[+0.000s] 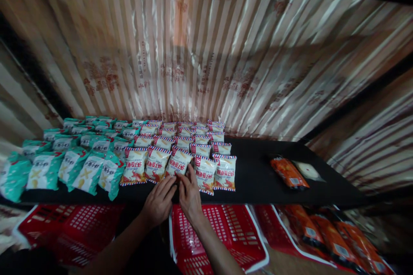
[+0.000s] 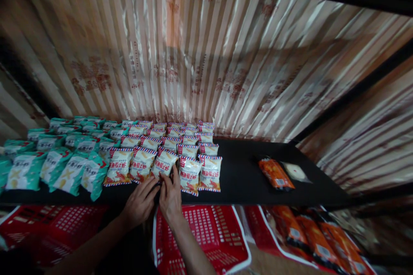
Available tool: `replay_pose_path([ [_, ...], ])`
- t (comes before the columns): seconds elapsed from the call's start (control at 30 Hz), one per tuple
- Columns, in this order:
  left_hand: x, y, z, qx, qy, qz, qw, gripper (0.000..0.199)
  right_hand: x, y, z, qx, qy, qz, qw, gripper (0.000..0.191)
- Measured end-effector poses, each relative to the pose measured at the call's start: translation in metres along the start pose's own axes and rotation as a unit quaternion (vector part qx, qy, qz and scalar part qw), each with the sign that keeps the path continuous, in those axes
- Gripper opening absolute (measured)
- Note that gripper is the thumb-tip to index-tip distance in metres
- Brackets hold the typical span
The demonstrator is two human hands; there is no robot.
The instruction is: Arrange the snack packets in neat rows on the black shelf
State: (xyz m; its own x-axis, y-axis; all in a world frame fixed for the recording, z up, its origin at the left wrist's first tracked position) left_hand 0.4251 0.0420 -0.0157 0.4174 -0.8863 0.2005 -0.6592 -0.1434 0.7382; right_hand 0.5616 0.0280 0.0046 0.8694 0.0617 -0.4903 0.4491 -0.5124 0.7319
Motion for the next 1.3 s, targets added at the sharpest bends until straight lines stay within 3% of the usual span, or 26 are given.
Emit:
replay_pose_path([
  [0.17,-0.015,-0.003,-0.013,-0.08,-0.036,-0.002,0.996,0.046,0.002,0.029,-0.026,0.025,0.057,0.036,0.997,0.036],
  [0.33,-0.015,-0.004,-0.014,-0.104,-0.034,0.007,0.994,0.051,0.013,0.046,-0.09,-0.025,0.133,0.082,0.987,0.035],
  [0.5,-0.014,-0.004,-0.014,-0.099,-0.026,0.003,0.995,0.053,0.019,0.029,-0.155,-0.136,0.145,0.163,0.967,0.034],
  [0.63,-0.017,-0.008,-0.012,-0.107,-0.023,-0.004,0.994,0.056,0.018,0.008,-0.185,-0.208,0.127,0.237,0.94,0.032],
  [0.87,-0.018,-0.009,-0.015,-0.112,-0.014,0.019,0.993,0.058,0.015,-0.01,-0.205,-0.279,0.122,0.33,0.894,0.028],
  [1.3,-0.019,-0.011,-0.013,-0.098,-0.009,0.0,0.995,0.058,0.008,-0.023,-0.208,-0.265,0.158,0.328,0.893,0.027],
])
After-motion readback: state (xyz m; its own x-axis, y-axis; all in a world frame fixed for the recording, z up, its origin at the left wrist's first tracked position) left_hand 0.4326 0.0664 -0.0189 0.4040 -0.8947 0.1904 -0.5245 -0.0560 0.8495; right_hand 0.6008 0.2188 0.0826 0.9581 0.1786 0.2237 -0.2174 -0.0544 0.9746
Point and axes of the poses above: each hand's wrist, its own z-axis away from the middle knuckle, its own y-axis out of the back of the hand, x = y × z, the point moved 3 cm from there along -z, towards the middle knuckle, and after that the axes turned 15 degrees about z, right-handed, at the moved point
